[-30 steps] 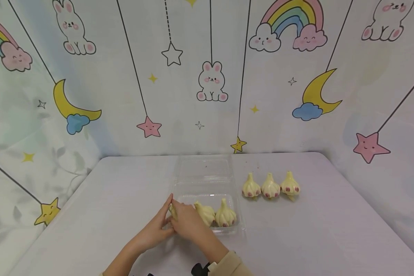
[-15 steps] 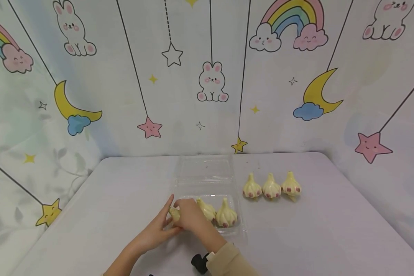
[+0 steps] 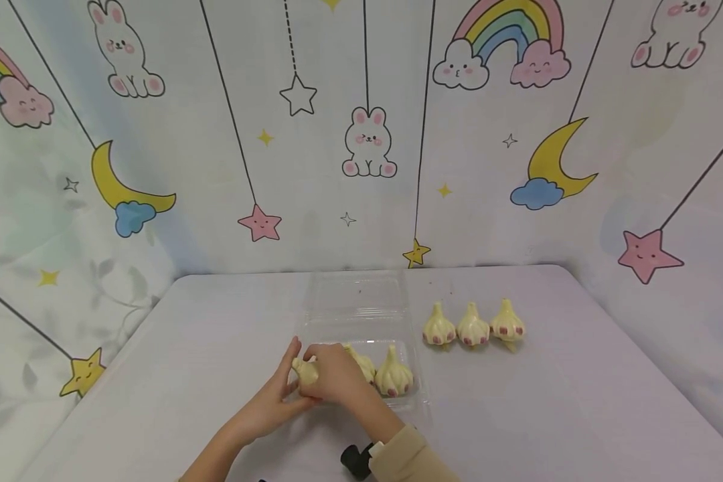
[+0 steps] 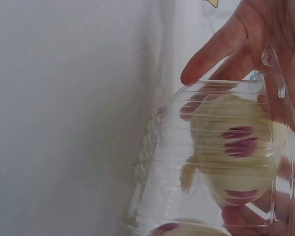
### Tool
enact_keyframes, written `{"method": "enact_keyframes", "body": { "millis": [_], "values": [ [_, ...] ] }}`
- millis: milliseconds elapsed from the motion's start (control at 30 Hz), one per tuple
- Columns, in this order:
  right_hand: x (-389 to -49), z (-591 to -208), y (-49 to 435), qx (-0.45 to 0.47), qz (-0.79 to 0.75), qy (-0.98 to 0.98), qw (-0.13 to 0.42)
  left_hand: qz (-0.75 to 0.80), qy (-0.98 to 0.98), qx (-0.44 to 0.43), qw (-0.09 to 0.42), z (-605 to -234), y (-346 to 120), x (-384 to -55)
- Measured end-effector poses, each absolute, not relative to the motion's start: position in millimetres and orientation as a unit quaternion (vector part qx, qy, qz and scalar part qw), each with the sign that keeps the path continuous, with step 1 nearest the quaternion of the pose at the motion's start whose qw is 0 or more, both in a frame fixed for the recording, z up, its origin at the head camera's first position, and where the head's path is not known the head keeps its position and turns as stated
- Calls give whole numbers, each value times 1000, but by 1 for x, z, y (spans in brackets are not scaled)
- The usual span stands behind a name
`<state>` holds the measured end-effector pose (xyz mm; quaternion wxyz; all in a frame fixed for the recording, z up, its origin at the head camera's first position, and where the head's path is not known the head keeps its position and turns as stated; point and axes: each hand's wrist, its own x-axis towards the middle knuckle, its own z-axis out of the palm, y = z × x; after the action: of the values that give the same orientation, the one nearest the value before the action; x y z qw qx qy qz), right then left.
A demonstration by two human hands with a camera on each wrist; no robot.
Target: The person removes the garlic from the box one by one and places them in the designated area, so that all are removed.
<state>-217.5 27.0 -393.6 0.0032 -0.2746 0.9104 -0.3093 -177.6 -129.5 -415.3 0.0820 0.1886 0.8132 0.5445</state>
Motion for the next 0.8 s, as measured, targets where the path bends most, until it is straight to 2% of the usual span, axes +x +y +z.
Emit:
{"method": "enact_keyframes", "body": {
  "millis": [300, 800],
  "values": [
    [-215, -390, 34, -263, -392, 881, 11, 544, 814, 186, 82, -414, -130, -178],
    [-209, -382, 46, -239, -459, 855, -11, 537, 820, 181, 77, -417, -129, -179]
  ]
}}
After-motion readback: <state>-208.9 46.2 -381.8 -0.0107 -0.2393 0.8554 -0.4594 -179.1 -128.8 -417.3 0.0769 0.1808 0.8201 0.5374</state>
